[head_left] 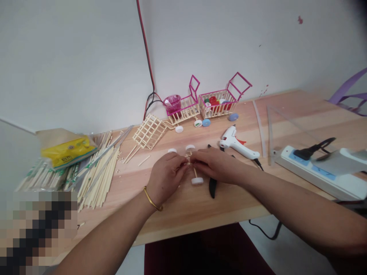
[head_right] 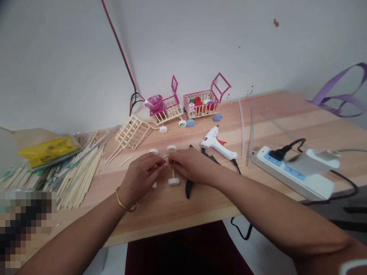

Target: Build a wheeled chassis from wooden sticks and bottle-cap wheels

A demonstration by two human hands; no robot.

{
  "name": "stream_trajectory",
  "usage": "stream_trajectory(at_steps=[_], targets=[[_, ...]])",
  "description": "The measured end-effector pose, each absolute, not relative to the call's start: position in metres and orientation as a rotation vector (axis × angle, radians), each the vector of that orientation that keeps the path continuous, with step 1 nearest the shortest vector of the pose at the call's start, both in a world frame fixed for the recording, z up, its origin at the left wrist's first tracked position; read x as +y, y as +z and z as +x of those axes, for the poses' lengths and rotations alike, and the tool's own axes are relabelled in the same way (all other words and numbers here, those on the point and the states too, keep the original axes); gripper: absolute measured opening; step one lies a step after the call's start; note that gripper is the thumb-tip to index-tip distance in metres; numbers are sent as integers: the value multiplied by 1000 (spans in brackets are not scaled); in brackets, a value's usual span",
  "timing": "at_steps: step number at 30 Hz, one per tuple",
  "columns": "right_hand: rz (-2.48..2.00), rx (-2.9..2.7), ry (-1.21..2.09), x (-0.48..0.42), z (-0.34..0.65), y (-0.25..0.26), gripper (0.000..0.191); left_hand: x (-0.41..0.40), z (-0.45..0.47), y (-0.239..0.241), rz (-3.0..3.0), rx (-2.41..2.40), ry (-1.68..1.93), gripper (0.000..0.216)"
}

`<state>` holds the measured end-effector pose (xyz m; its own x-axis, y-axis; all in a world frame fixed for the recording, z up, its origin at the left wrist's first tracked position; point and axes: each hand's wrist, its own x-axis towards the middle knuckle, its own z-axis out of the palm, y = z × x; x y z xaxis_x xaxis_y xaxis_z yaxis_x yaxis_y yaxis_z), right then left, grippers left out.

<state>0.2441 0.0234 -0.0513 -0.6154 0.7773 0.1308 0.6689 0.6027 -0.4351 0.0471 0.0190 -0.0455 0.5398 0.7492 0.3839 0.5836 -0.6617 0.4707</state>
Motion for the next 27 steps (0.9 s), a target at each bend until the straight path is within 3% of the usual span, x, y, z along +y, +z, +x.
stream_trajectory(at_steps=[21, 27], targets=[[-1216, -2465, 519, 22, 245, -46, 11, 19, 47, -45, 2495, 1096, 837, 6], [-1258, -2225, 471, 26, 257, -39, 13, 19, 47, -44, 2502, 1128, 810, 7]])
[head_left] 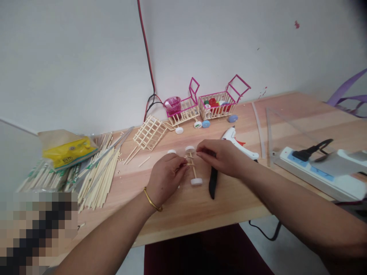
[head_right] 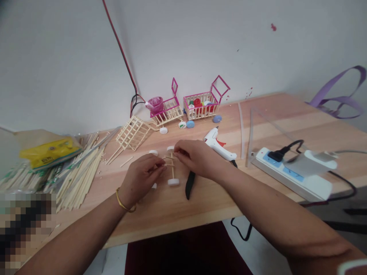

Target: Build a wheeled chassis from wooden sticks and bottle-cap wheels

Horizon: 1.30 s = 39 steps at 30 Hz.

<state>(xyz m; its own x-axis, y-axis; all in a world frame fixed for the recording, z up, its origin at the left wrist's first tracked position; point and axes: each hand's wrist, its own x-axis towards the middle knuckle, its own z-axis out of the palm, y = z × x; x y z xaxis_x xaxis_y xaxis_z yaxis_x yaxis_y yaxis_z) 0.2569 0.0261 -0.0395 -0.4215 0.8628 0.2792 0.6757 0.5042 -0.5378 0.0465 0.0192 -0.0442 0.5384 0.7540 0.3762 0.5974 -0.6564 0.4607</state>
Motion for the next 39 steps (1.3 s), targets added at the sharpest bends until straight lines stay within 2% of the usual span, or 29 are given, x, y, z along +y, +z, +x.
stream_trajectory(at_steps=[16, 25, 33, 39], targets=[[-1467, -1485, 17, 28, 287, -13, 18, 21, 40, -44, 2502, 1148, 842, 6], [-1693, -1624, 37, 38, 307, -20, 15, 24, 33, -45, 2494, 1191, 898, 4], [-1868, -1646, -109, 39, 319, -25, 23, 25, 32, -45, 2499, 1203, 856, 2], [-2344, -1922, -3, 34, 326, -30, 43, 25, 33, -46, 2472, 1232, 854, 2]])
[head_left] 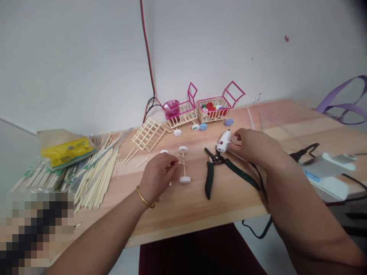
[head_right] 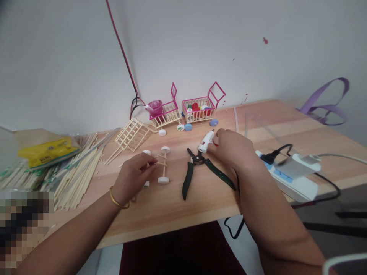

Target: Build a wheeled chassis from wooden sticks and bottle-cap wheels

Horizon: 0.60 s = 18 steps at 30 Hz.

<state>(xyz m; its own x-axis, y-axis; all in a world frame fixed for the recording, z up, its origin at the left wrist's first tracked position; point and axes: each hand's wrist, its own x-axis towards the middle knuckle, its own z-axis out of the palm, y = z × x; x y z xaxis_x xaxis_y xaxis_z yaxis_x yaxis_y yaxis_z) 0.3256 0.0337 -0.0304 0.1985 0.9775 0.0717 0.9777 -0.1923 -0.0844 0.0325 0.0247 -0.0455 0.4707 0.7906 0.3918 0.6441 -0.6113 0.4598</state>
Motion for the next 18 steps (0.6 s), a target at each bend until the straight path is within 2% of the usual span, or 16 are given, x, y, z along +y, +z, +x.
stream_trajectory(at_steps=[4, 11, 15, 18], targets=[[-2465, -2030, 163, 33, 326, -28, 51, 25, 32, -46, 2456, 1254, 853, 1], [-2394, -2112, 260, 35, 319, -23, 33, 24, 33, -45, 2444, 1274, 837, 1], [-2036, -1960, 477, 28, 313, -12, 24, 24, 32, -45, 2438, 1268, 837, 1], [-1598, -1877, 912, 21, 307, -7, 20, 24, 31, -46, 2438, 1267, 823, 2]])
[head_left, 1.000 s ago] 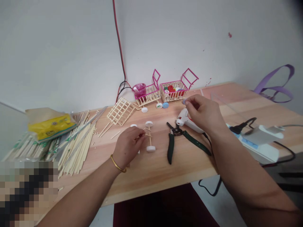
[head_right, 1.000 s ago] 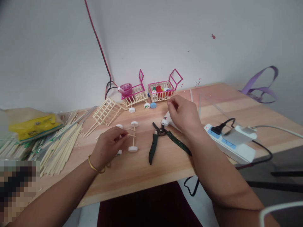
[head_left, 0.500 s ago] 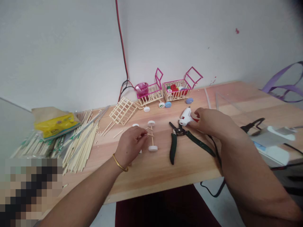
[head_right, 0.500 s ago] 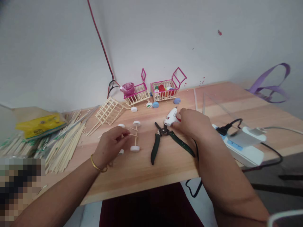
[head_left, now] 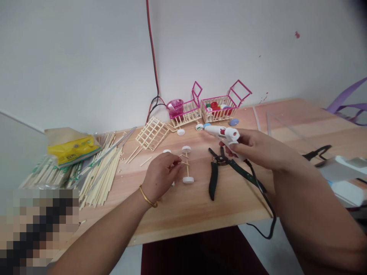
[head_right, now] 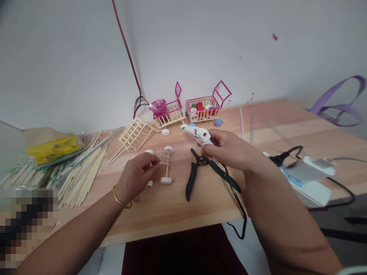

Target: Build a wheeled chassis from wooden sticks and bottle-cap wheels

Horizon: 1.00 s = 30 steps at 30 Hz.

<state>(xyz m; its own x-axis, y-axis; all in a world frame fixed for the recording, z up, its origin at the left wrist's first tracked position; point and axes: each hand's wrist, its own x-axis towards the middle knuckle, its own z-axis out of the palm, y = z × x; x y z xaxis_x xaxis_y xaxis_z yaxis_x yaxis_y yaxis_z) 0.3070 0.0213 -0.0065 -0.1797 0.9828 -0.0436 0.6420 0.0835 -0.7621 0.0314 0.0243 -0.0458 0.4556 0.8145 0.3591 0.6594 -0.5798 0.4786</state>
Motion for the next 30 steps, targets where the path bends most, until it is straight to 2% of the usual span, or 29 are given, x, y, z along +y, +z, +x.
stream_trajectory(at_steps=[3, 5, 11, 16, 24, 30], targets=[[-1257, -1734, 1304, 18, 300, -9, 16, 25, 31, -46, 2445, 1259, 822, 3], [-1206, -1734, 1382, 17, 295, -13, 15, 25, 31, -46, 2451, 1251, 830, 3], [-1164, -2015, 1342, 20, 289, -18, 20, 25, 32, -46, 2441, 1273, 824, 2], [-1216, -2016, 1307, 21, 283, -18, 31, 24, 32, -45, 2434, 1287, 810, 2], [-1324, -2048, 1205, 20, 280, -19, 31, 24, 32, -45, 2431, 1277, 809, 3], [-1331, -1869, 1082, 22, 270, -22, 32, 25, 32, -46, 2444, 1273, 807, 2]])
